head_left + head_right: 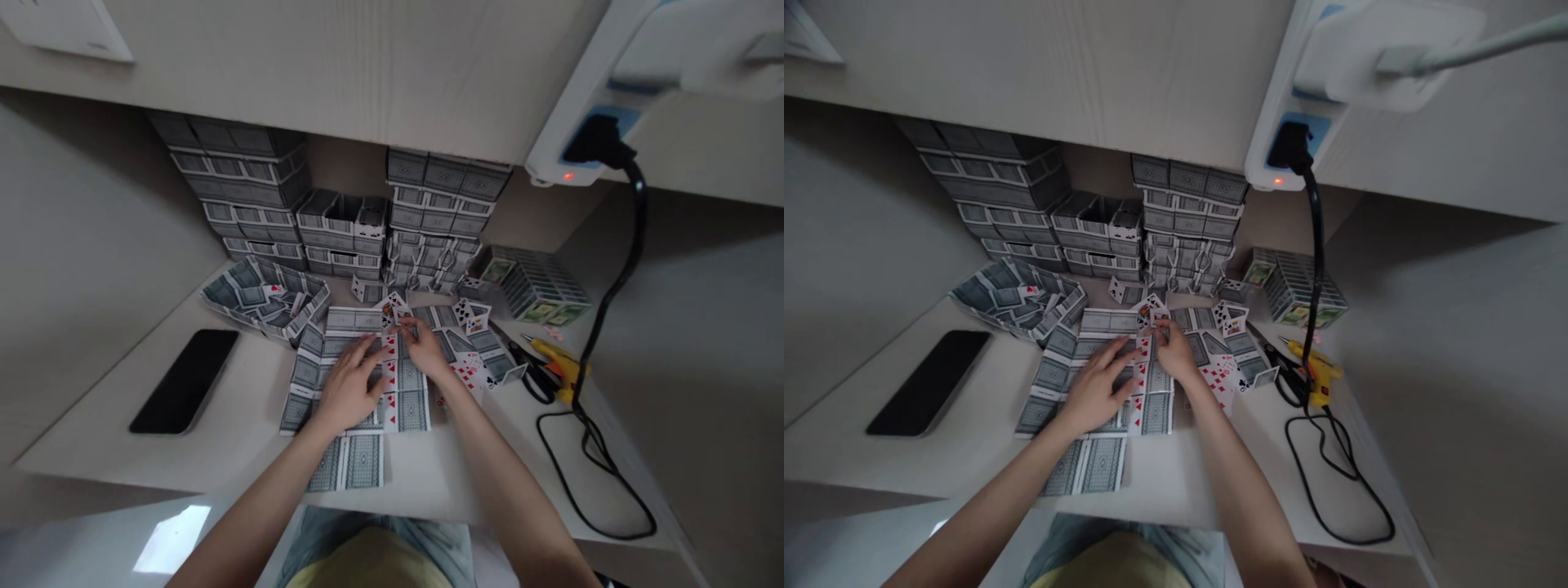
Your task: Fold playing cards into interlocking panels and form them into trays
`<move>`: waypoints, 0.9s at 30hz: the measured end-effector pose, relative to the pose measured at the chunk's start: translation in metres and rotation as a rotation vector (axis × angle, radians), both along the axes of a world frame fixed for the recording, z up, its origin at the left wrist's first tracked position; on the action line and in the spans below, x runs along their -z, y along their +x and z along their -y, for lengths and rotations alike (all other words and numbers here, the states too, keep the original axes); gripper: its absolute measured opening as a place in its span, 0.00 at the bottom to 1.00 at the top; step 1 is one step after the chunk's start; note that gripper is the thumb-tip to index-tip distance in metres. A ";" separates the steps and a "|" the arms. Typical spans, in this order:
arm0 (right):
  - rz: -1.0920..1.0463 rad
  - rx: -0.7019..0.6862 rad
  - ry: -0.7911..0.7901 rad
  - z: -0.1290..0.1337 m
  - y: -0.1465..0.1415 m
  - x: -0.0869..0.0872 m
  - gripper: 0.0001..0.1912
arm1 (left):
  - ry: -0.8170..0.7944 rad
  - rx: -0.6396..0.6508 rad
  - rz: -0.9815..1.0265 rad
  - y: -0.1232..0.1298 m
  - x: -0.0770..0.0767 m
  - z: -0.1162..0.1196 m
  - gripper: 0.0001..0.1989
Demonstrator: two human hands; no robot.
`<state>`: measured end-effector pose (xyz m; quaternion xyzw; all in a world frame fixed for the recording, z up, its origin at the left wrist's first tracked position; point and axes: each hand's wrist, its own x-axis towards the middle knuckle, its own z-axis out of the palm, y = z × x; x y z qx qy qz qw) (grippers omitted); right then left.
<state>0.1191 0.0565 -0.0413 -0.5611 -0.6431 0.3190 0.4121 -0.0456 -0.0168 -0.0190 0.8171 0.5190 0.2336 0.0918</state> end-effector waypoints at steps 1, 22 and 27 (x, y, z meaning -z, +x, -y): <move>-0.002 -0.001 -0.008 -0.001 0.000 0.000 0.10 | 0.002 -0.020 0.015 0.000 0.001 0.000 0.21; 0.022 -0.080 0.046 -0.002 -0.004 0.003 0.17 | -0.009 -0.021 0.057 -0.001 0.005 -0.003 0.21; 0.018 -0.049 0.100 0.002 -0.006 0.000 0.25 | 0.003 -0.028 0.078 0.000 0.004 -0.004 0.20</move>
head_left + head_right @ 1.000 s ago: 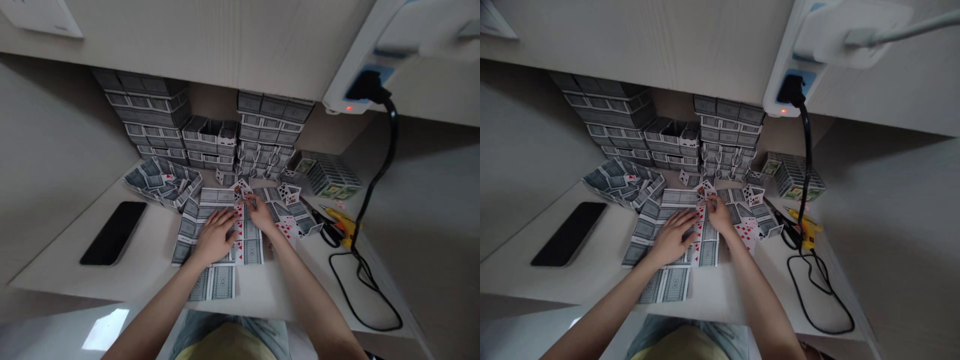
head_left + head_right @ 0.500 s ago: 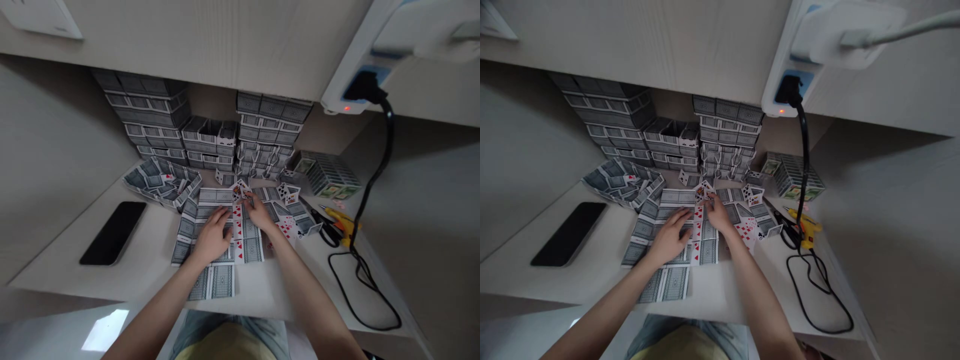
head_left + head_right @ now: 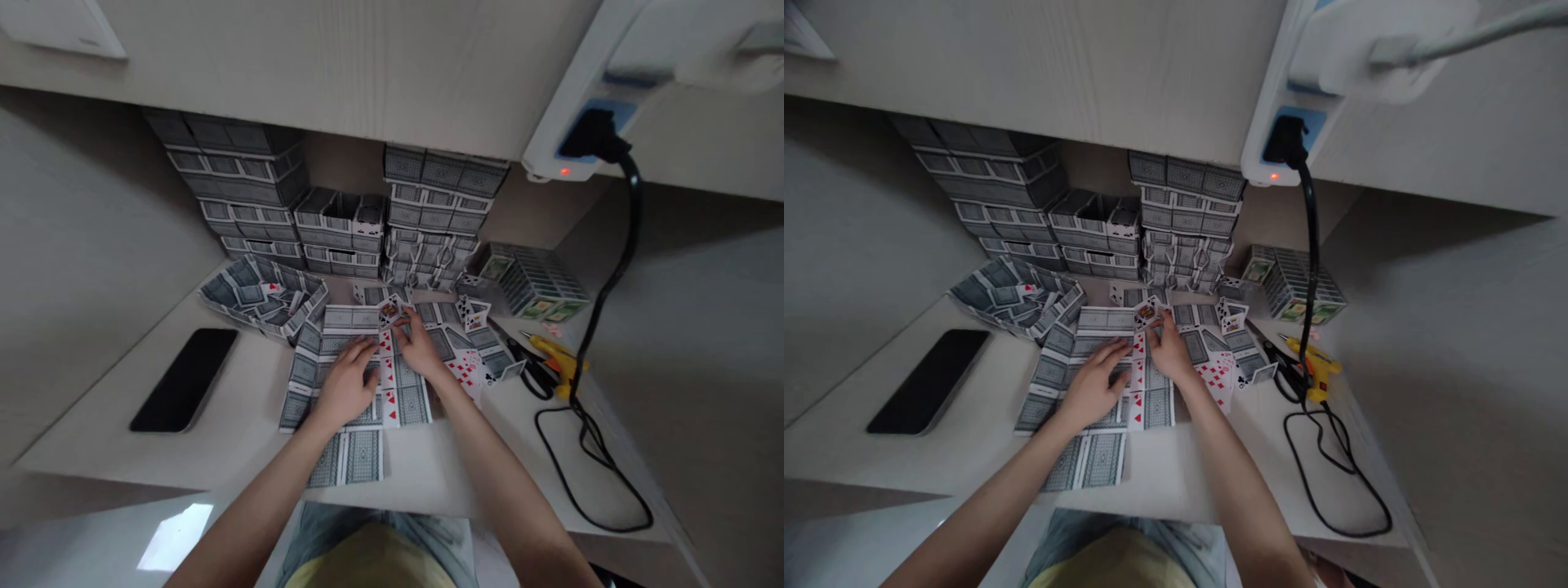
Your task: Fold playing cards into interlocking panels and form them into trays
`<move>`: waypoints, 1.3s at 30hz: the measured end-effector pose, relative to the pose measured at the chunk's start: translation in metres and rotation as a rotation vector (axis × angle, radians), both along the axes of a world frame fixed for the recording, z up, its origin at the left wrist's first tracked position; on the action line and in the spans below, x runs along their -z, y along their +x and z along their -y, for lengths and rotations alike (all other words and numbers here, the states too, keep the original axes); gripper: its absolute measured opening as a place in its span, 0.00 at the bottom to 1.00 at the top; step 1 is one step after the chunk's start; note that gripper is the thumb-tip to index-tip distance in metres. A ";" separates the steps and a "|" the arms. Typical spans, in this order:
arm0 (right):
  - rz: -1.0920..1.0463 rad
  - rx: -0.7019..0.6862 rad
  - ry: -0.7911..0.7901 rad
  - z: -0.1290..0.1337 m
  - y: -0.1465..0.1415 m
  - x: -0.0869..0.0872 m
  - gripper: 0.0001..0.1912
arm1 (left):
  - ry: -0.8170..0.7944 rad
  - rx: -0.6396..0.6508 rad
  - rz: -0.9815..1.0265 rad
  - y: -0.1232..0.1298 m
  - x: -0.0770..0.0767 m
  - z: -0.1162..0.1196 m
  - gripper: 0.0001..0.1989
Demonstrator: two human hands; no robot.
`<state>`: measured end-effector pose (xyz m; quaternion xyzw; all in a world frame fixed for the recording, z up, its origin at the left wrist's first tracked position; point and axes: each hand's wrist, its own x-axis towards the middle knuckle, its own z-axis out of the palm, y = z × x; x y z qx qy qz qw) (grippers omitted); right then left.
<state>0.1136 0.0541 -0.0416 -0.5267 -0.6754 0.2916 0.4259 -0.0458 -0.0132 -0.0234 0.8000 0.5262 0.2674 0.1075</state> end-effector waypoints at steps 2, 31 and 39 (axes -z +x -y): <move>-0.002 0.062 0.002 0.005 0.002 -0.002 0.27 | 0.009 -0.018 0.020 0.000 0.002 -0.001 0.20; 0.240 0.115 -0.050 0.059 -0.017 0.001 0.33 | 0.067 -0.161 -0.091 0.002 0.010 -0.002 0.21; 0.266 0.104 -0.048 0.060 -0.025 0.000 0.33 | 0.057 -0.156 -0.102 0.002 0.009 -0.002 0.22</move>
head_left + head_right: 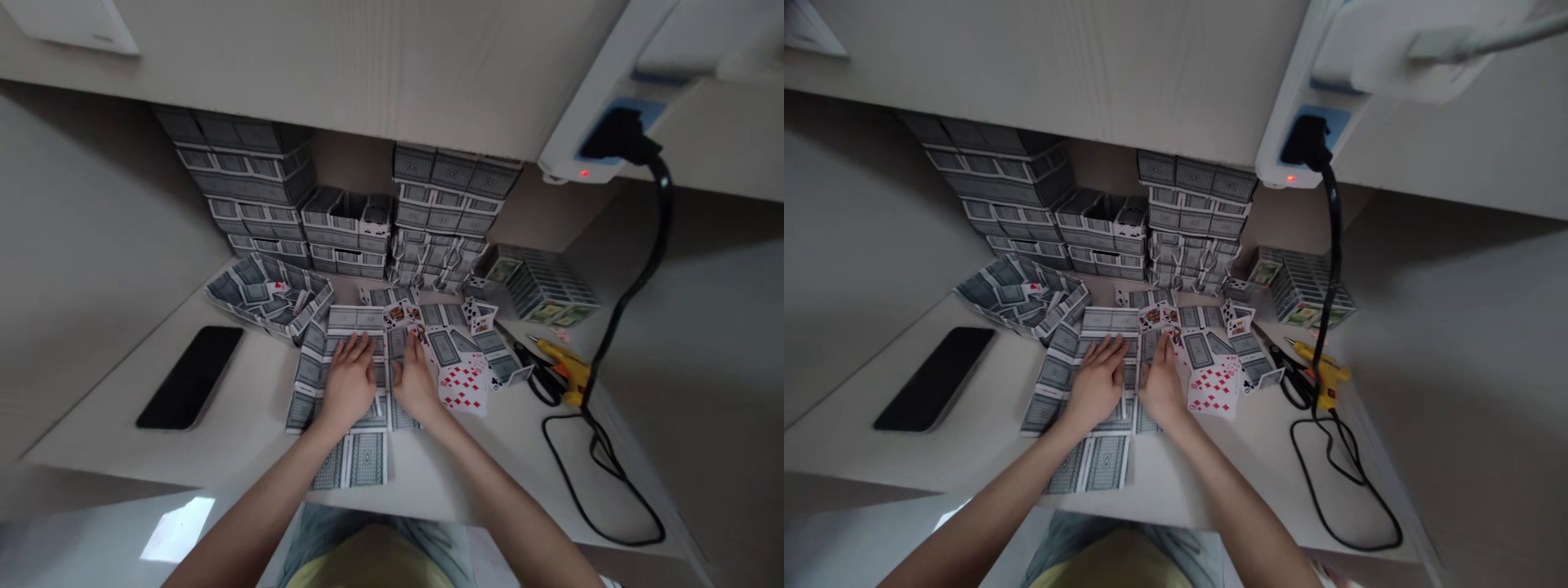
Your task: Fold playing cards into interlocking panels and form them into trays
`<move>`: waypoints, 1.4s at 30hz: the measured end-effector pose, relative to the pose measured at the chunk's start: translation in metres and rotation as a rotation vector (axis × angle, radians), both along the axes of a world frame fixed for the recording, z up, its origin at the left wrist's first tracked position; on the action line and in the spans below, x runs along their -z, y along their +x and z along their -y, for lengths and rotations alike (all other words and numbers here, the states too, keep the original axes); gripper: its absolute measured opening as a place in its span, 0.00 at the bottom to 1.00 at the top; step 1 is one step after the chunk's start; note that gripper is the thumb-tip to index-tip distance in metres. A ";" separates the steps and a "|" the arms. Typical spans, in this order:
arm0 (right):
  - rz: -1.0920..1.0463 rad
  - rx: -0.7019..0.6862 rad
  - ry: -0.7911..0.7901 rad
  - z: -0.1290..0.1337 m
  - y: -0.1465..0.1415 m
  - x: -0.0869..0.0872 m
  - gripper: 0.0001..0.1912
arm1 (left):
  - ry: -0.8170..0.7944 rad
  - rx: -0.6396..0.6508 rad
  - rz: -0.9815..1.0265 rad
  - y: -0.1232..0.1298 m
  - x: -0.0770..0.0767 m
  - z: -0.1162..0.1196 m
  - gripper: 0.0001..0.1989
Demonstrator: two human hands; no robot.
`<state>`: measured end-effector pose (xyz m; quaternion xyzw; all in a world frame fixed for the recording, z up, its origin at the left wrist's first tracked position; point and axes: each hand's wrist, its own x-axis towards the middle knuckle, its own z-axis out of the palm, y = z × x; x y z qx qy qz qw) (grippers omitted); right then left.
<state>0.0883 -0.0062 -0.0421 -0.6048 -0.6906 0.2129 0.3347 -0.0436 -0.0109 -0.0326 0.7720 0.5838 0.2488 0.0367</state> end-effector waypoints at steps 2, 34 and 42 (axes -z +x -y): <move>0.004 -0.002 -0.002 0.000 -0.001 0.000 0.34 | -0.005 -0.002 0.004 0.000 0.000 0.000 0.22; 0.211 -0.091 -0.091 0.004 -0.005 -0.013 0.29 | -0.026 0.041 -0.040 0.005 -0.005 0.005 0.22; 0.256 -0.102 -0.107 0.004 -0.011 -0.023 0.27 | -0.001 0.047 -0.065 0.003 -0.002 0.005 0.22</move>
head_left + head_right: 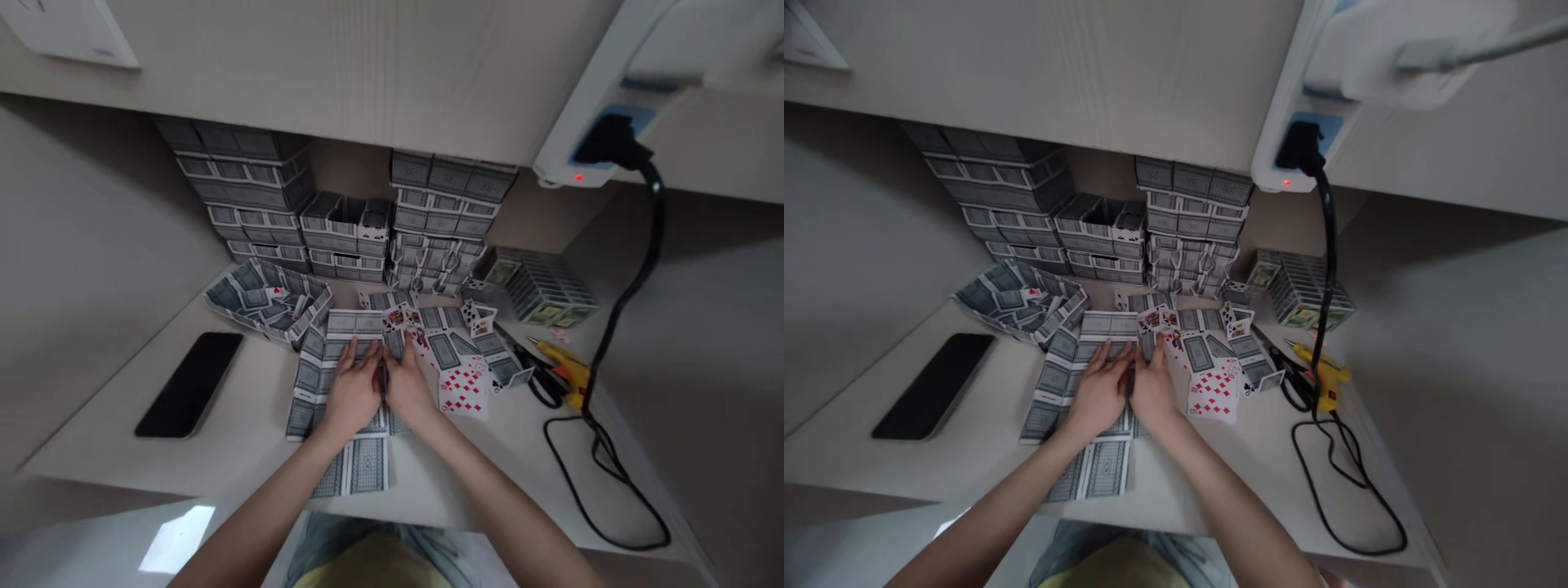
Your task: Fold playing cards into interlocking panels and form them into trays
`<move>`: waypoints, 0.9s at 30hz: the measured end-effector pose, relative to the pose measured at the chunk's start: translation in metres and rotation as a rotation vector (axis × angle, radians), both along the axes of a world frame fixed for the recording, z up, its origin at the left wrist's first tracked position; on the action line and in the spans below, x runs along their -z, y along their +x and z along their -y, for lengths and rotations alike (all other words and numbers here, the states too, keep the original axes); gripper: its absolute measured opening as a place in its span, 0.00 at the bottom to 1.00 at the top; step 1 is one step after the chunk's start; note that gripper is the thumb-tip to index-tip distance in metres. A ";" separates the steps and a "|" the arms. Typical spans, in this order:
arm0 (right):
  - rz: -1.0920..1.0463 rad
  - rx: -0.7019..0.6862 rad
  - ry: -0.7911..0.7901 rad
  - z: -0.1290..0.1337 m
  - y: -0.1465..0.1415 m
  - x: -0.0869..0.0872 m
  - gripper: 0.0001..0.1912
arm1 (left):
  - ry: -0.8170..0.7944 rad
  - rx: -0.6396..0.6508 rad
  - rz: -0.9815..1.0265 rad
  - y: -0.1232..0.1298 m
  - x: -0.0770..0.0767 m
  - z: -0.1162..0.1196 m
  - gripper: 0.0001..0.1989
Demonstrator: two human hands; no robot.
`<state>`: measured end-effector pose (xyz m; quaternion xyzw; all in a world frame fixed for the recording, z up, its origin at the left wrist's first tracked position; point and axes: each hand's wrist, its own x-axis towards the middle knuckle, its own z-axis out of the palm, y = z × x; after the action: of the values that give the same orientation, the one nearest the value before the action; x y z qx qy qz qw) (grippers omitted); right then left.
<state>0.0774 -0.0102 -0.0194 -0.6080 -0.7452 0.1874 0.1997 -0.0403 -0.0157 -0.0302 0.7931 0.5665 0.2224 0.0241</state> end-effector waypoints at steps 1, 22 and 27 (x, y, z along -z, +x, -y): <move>-0.012 -0.013 0.010 0.000 0.000 -0.001 0.28 | 0.003 -0.007 0.002 0.000 0.000 0.000 0.23; 0.016 -0.047 0.058 0.001 -0.041 -0.026 0.30 | -0.058 0.096 0.167 -0.011 0.008 -0.003 0.27; -0.237 0.065 0.013 0.000 -0.033 -0.018 0.30 | -0.155 -0.003 0.301 -0.011 0.004 -0.010 0.21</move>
<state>0.0448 -0.0097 -0.0015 -0.6041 -0.6975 0.2468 0.2963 -0.0516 -0.0054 -0.0343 0.7456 0.5733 0.2943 0.1697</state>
